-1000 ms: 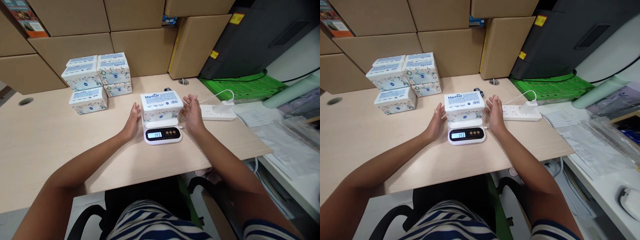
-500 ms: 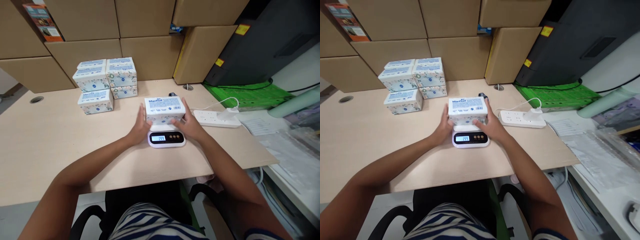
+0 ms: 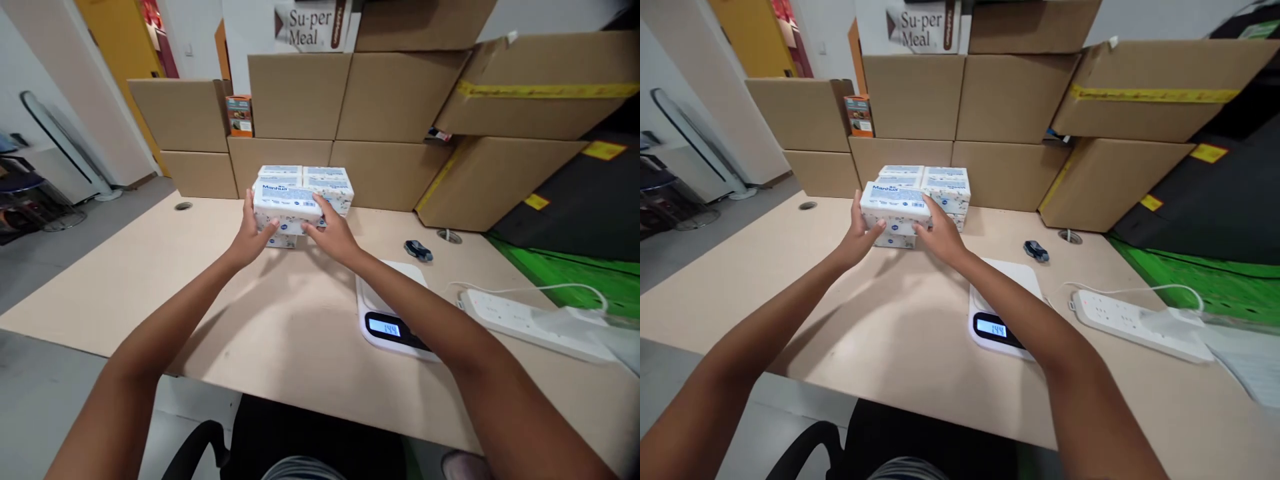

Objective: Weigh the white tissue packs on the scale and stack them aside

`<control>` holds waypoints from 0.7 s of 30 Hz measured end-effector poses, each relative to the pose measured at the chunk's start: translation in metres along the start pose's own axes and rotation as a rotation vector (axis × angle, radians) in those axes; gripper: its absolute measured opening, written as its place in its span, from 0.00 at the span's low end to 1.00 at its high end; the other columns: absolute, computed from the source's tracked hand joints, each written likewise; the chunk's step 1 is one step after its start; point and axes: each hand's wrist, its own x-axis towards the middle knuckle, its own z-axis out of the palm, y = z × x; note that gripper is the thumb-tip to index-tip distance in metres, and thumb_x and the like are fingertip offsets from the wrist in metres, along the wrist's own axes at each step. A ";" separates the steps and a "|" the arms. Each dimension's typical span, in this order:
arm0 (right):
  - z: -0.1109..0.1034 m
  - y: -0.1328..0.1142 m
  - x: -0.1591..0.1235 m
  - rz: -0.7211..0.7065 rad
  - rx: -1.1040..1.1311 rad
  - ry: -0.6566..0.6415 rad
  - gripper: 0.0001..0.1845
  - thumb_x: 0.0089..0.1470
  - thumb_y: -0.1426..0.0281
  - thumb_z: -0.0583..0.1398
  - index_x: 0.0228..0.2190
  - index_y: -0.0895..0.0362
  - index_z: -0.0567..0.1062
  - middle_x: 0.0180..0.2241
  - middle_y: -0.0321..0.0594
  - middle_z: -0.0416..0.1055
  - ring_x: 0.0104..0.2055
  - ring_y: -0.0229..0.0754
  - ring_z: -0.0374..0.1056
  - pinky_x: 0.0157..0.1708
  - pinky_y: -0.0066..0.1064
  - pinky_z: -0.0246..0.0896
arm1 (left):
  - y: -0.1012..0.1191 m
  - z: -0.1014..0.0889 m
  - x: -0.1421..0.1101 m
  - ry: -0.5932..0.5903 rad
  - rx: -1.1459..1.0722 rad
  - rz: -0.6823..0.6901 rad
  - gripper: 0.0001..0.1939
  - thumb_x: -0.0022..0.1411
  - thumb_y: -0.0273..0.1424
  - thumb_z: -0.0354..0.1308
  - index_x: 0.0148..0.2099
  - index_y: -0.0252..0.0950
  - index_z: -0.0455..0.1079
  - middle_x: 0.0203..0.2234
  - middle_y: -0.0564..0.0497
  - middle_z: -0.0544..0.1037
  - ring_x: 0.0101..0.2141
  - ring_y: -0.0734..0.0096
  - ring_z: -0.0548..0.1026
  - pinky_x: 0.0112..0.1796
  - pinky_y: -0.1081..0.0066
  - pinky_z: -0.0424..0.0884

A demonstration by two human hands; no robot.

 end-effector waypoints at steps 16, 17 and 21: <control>-0.032 0.054 0.093 -0.024 -0.777 -0.085 0.49 0.53 0.59 0.72 0.71 0.54 0.62 0.78 0.57 0.51 0.82 0.70 0.37 0.78 0.69 0.38 | -0.071 -0.024 0.007 0.246 0.365 0.115 0.63 0.63 0.61 0.66 0.81 0.44 0.30 0.82 0.33 0.31 0.81 0.38 0.29 0.77 0.39 0.30; -0.036 0.055 0.099 -0.038 -0.872 -0.174 0.46 0.53 0.60 0.72 0.68 0.53 0.65 0.76 0.58 0.56 0.81 0.70 0.43 0.76 0.69 0.42 | -0.072 -0.017 0.004 0.261 0.405 0.162 0.61 0.65 0.61 0.64 0.81 0.44 0.30 0.82 0.32 0.32 0.81 0.38 0.30 0.77 0.37 0.31; -0.031 0.046 0.117 -0.055 -0.979 -0.299 0.28 0.55 0.59 0.71 0.53 0.54 0.74 0.61 0.57 0.69 0.66 0.66 0.64 0.67 0.60 0.59 | -0.066 -0.008 0.002 0.303 0.569 0.420 0.54 0.69 0.58 0.61 0.81 0.47 0.33 0.82 0.32 0.35 0.81 0.35 0.36 0.76 0.32 0.42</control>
